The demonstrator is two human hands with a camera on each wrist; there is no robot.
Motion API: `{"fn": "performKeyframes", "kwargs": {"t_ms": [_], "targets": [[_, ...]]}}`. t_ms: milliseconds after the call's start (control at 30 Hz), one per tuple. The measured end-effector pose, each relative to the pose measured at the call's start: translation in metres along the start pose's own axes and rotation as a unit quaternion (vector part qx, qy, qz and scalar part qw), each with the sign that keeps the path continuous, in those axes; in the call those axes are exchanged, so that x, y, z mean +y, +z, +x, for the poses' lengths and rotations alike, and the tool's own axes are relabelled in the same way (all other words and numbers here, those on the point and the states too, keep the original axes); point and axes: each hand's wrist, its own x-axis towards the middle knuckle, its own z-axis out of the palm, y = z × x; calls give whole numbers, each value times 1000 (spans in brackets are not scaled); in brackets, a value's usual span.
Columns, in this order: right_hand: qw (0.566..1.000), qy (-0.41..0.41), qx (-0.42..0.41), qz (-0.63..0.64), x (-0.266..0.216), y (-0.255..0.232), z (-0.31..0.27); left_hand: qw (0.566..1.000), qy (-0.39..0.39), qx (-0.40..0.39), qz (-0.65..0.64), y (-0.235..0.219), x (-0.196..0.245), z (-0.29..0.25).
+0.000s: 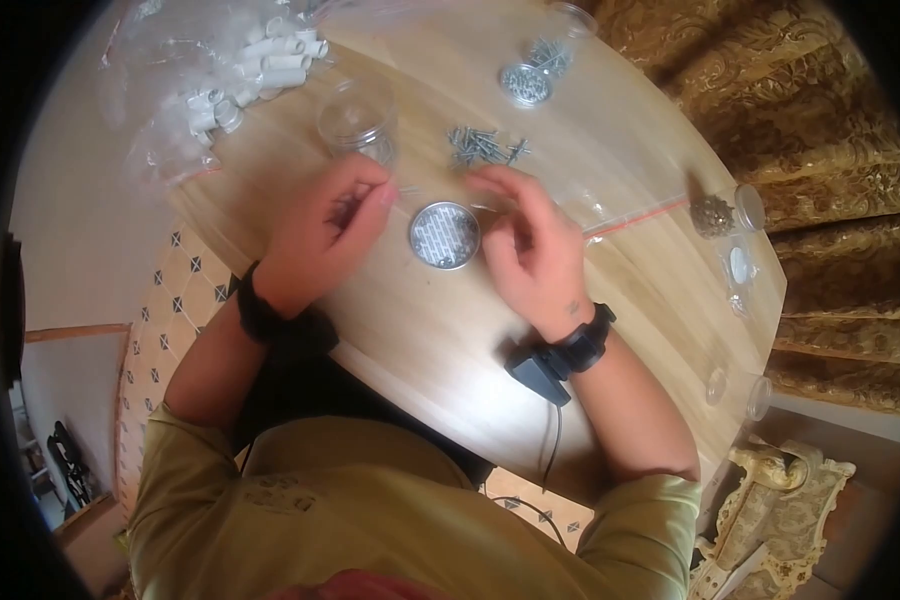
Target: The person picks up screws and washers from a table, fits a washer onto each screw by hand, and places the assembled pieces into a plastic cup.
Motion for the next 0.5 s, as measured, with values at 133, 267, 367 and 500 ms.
{"fn": "performKeyframes", "kwargs": {"t_ms": [133, 267, 367, 500], "targets": [[1000, 7, -18, 10, 4, 0, 1, 976, 88, 154, 128, -24, 21, 17], [999, 23, 22, -41, 8, -5, 5, 976, 49, 149, 151, -37, 21, 38], [984, -19, 69, -163, 11, -14, 18, 976, 92, 193, 31, -29, 9, 33], [963, -14, 27, -266, 20, -21, 26, 989, 103, 102, 16, -4, 4, 0]]}}
